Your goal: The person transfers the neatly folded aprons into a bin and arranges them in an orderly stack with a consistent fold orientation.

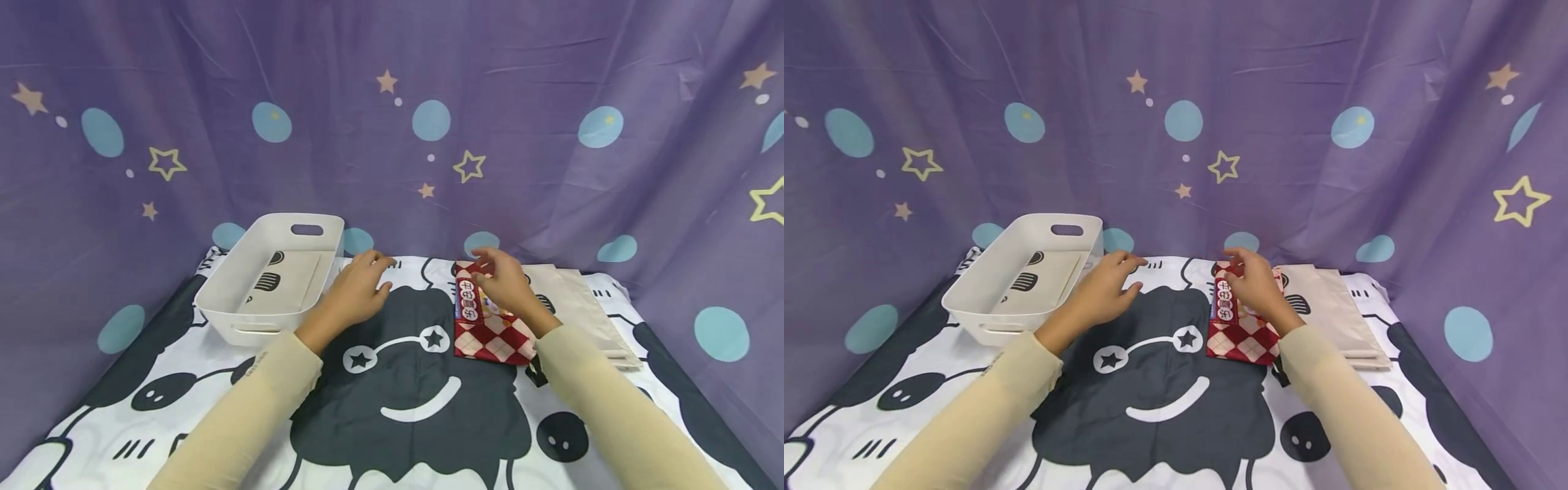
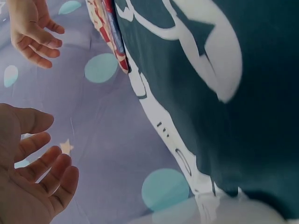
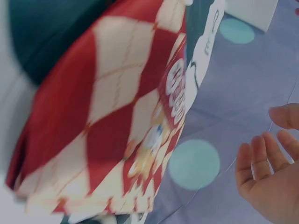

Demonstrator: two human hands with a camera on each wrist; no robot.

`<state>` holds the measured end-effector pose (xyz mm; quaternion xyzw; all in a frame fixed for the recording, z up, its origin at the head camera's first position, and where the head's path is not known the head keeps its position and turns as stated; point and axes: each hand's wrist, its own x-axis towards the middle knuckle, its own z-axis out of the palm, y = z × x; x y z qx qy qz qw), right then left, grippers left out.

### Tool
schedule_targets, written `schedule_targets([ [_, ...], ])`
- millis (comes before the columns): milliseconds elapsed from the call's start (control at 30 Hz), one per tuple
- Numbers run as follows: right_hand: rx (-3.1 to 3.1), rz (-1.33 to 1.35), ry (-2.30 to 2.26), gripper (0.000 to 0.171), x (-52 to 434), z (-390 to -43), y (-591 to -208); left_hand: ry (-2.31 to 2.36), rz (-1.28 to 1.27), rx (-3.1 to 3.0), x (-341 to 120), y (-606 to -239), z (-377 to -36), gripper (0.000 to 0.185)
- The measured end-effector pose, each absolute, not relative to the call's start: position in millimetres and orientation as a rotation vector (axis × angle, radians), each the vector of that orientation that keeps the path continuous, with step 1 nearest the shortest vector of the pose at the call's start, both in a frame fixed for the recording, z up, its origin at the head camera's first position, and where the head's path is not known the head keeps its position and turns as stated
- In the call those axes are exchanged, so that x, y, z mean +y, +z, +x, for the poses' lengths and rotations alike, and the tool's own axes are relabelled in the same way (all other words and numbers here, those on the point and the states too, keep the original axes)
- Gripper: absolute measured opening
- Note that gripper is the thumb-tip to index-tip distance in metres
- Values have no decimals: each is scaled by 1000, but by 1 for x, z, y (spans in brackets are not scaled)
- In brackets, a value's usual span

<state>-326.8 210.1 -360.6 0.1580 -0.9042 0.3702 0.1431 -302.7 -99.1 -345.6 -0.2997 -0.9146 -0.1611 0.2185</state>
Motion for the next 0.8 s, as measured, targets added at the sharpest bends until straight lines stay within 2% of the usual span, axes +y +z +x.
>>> schedule_targets([
  [367, -2660, 362, 984, 45, 249, -319, -369, -439, -858, -2606, -67, -357, -308, 40],
  [800, -2735, 226, 972, 51, 290, -308, -378, -562, -879, -2675, -33, -374, -313, 42],
])
